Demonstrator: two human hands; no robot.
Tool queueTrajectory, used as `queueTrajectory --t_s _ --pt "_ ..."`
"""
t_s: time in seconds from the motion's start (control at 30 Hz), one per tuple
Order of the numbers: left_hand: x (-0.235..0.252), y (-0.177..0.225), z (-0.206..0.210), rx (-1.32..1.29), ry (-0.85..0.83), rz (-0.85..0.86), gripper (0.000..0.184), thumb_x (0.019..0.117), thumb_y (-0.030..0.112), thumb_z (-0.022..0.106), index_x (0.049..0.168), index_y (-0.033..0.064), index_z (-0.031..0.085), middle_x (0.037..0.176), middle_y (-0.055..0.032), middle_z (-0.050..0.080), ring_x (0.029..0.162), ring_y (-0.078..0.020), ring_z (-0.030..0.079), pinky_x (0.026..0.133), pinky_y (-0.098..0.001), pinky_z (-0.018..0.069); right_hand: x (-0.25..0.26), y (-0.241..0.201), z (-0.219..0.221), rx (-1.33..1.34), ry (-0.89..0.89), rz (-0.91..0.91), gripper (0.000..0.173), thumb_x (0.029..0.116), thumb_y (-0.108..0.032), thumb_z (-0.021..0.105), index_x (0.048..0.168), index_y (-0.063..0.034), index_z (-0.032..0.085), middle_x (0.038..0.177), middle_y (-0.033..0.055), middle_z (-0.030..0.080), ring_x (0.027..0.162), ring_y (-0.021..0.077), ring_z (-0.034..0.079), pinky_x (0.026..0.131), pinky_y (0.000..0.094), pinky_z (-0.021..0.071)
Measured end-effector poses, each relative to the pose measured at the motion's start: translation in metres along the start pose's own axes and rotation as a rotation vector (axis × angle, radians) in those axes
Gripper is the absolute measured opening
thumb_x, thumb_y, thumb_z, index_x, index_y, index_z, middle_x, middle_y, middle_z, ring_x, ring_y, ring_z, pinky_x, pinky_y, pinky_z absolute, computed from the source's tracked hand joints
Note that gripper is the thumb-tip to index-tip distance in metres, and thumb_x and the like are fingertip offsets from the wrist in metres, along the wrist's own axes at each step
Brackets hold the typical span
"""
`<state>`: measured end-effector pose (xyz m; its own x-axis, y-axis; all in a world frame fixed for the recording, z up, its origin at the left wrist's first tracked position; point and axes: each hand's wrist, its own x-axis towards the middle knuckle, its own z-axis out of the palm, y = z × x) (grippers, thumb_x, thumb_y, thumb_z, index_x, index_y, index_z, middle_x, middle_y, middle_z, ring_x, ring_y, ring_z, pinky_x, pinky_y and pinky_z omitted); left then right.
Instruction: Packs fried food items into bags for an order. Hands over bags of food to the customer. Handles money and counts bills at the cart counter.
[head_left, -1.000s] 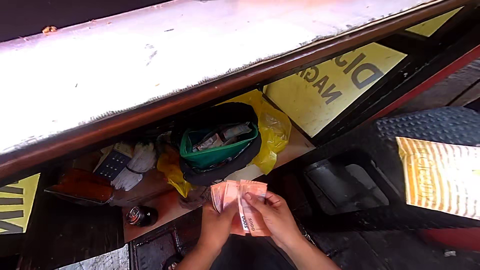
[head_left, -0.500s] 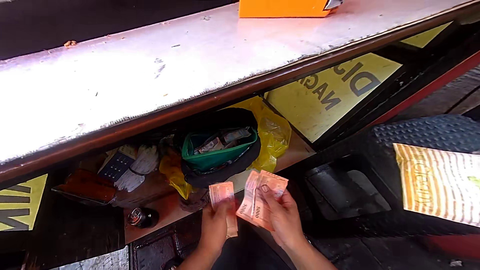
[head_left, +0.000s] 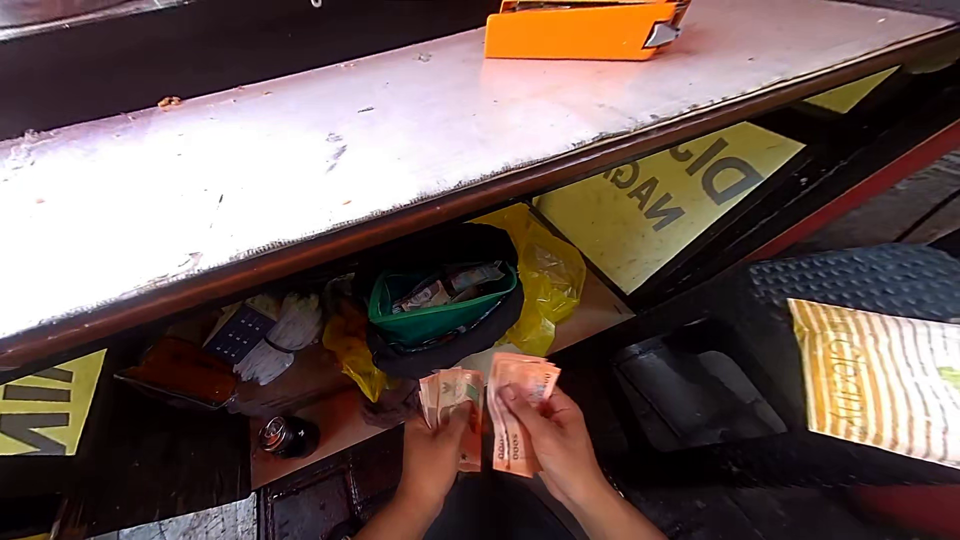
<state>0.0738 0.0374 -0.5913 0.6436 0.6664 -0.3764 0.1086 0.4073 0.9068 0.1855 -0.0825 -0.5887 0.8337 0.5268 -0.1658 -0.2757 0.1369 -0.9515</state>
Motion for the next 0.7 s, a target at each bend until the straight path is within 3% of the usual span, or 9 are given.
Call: queueTrajectory --t_s 0.13,0.2,0.27,0.33,0.43,0.5,0.63,0.7 --pt "-0.002 0.001 0.004 -0.002 0.005 -0.069 0.022 0.0908 0.012 0.078 0.098 -0.006 0.067 0.082 -0.0166 0.074 0.073 -0.0255 0.075 0.068 -0.0404 0.0659 -0.002 0.009 0.003 -0.005 -0.055 0.063 0.022 0.0927 -0.012 0.077 0.102 0.0071 0.072 0.091 0.0199 0.075 0.082 0.028 0.076 0.08 0.0428 0.0655" --pt "-0.002 0.003 0.002 -0.015 0.004 -0.059 0.024 0.0953 0.016 0.073 0.101 -0.0058 0.068 0.086 -0.0163 0.075 0.079 -0.0251 0.075 0.074 -0.0404 0.0658 0.0 0.011 0.0 -0.001 0.022 -0.016 0.02 0.096 -0.011 0.071 0.107 0.0056 0.07 0.094 0.0188 0.075 0.085 0.0279 0.075 0.08 0.0436 0.0652" --pt "-0.002 0.004 0.001 -0.052 0.014 -0.037 0.026 0.1035 0.017 0.058 0.1 -0.0068 0.067 0.089 -0.0171 0.074 0.082 -0.0249 0.075 0.078 -0.0397 0.064 0.003 0.005 -0.002 0.008 0.103 -0.059 0.025 0.1006 -0.013 0.064 0.119 0.0039 0.064 0.099 0.0186 0.074 0.089 0.0287 0.075 0.081 0.044 0.0653" --pt "-0.002 0.006 0.001 -0.061 -0.007 -0.017 0.025 0.1058 0.013 0.054 0.101 -0.0089 0.066 0.091 -0.0185 0.076 0.083 -0.0262 0.077 0.079 -0.0397 0.0651 0.005 0.0 0.0 0.016 0.081 -0.047 0.026 0.0994 -0.013 0.067 0.118 0.0045 0.063 0.097 0.0198 0.074 0.084 0.0289 0.075 0.077 0.0432 0.0658" --pt "-0.001 0.0 0.001 0.007 0.013 0.014 0.018 0.0941 0.013 0.074 0.098 -0.0045 0.069 0.086 -0.0135 0.075 0.08 -0.0217 0.075 0.078 -0.0375 0.0647 0.001 0.004 0.004 -0.023 -0.065 0.058 0.026 0.094 -0.013 0.075 0.109 0.0065 0.068 0.094 0.0199 0.075 0.084 0.029 0.076 0.079 0.0431 0.0659" --pt "-0.002 -0.001 0.002 0.008 0.022 0.013 0.021 0.091 0.013 0.077 0.1 -0.0042 0.069 0.086 -0.0136 0.076 0.08 -0.0217 0.075 0.077 -0.0375 0.0649 0.0 0.01 0.005 -0.025 -0.06 0.077 0.024 0.0938 -0.014 0.076 0.106 0.007 0.071 0.094 0.0197 0.076 0.084 0.0285 0.076 0.081 0.0429 0.0656" --pt "-0.001 0.001 -0.002 -0.055 0.018 0.011 0.026 0.105 0.017 0.056 0.103 -0.0062 0.068 0.091 -0.0158 0.075 0.084 -0.0233 0.075 0.08 -0.0387 0.0638 0.007 0.007 0.002 -0.002 0.088 -0.089 0.023 0.0994 -0.011 0.065 0.116 0.0055 0.064 0.098 0.0179 0.073 0.089 0.0271 0.074 0.082 0.0415 0.0649" --pt "-0.002 0.001 -0.001 -0.042 -0.013 0.025 0.024 0.1053 0.014 0.056 0.103 -0.0061 0.069 0.091 -0.015 0.076 0.084 -0.0224 0.076 0.08 -0.0378 0.0643 0.006 0.0 0.002 -0.018 0.049 -0.07 0.023 0.0986 -0.012 0.068 0.113 0.0053 0.066 0.094 0.0188 0.074 0.083 0.0279 0.075 0.077 0.042 0.0657"
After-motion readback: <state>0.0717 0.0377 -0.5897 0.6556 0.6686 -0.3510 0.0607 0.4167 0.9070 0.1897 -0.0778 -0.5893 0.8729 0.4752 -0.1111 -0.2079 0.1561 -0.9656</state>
